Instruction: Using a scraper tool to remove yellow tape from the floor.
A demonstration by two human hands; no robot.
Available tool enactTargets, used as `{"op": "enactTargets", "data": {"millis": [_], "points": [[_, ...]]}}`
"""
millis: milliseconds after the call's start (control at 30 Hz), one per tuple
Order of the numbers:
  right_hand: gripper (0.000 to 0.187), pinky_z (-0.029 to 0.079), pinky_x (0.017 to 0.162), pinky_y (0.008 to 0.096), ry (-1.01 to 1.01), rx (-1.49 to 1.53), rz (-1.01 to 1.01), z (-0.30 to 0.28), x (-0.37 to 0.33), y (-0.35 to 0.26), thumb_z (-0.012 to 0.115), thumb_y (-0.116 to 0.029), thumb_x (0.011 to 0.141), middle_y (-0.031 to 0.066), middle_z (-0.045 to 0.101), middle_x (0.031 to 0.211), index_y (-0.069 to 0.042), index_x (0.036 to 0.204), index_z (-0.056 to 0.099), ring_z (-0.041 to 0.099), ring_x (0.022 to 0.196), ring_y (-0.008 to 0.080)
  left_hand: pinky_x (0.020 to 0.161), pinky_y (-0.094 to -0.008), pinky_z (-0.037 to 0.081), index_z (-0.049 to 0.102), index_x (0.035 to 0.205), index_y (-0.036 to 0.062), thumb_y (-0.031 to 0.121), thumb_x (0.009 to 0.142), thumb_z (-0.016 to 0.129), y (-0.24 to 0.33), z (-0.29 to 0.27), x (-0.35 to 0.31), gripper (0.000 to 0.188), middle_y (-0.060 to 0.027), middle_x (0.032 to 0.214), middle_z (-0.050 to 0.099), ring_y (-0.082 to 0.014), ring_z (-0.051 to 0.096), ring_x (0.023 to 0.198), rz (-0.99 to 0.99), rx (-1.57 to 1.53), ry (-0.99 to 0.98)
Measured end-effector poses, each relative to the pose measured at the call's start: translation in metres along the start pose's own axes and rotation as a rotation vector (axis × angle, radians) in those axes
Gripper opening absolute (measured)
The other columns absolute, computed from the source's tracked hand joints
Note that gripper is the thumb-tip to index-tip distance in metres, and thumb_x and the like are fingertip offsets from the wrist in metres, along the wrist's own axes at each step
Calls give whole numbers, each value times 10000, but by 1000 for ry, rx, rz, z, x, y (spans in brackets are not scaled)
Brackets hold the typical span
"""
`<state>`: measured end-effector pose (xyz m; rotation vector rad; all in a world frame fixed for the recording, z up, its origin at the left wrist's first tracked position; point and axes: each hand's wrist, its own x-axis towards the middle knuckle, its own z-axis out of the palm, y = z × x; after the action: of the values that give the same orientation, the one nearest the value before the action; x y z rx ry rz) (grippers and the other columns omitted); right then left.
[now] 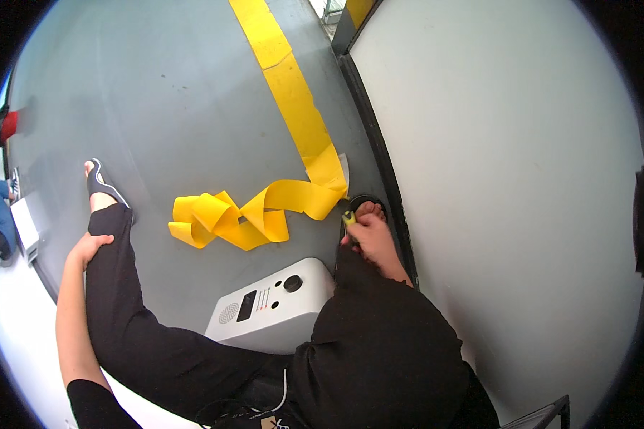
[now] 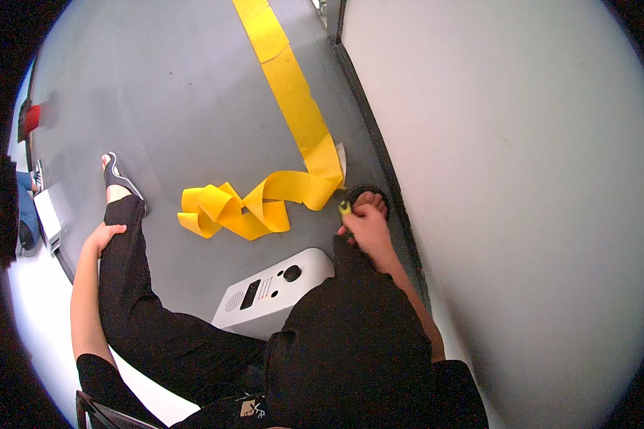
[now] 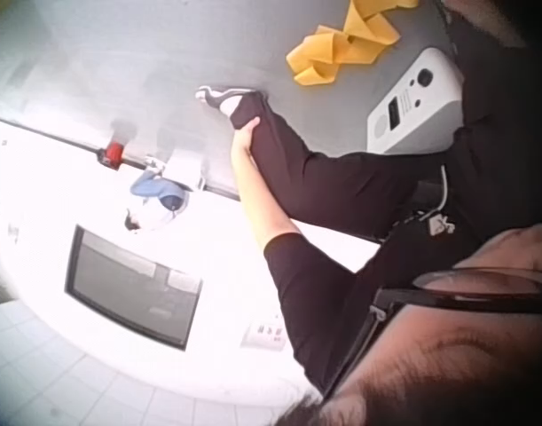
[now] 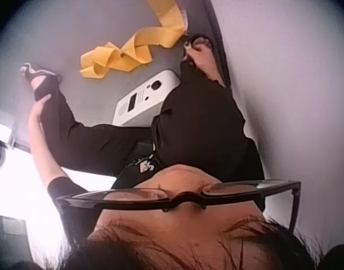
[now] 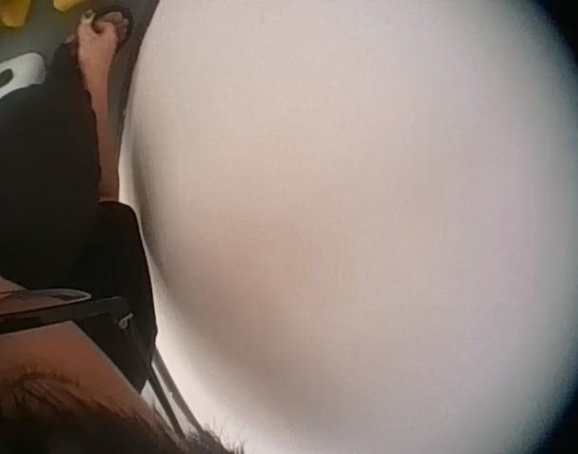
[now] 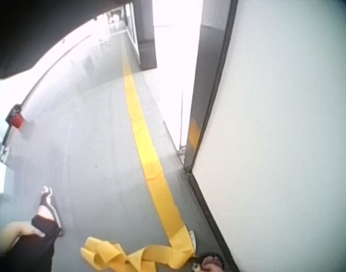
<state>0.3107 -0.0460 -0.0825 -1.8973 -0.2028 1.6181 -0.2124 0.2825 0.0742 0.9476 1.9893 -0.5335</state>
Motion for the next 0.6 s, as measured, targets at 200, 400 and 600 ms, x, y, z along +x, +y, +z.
{"op": "enactTargets", "data": {"millis": [200, 400, 600], "points": [[412, 467, 528, 256, -517, -215, 206, 24, 14, -5, 673, -264, 858, 72, 647, 790, 62, 1083, 563, 582, 609, 120, 824, -384, 518, 503, 1247, -43, 204, 767, 707, 2, 4, -1, 576, -160, 1080, 654, -266, 653, 900, -14, 10, 10], [212, 526, 560, 299, -681, -63, -20, 49, 58, 30, 599, -128, 914, 129, 677, 880, 46, 1028, 558, 661, 678, 194, 831, -388, 516, 500, 1254, -38, 209, 770, 706, 1, 4, 4, 581, -159, 1088, 653, -270, 652, 902, -8, 15, 9], [214, 556, 546, 322, -654, -22, 140, 53, 48, 18, 585, -146, 930, 119, 656, 877, 44, 1026, 559, 669, 632, 215, 828, -393, 517, 501, 1250, -37, 208, 773, 702, 2, 3, 0, 573, -160, 1080, 655, -273, 654, 896, -15, 19, 22]]}}
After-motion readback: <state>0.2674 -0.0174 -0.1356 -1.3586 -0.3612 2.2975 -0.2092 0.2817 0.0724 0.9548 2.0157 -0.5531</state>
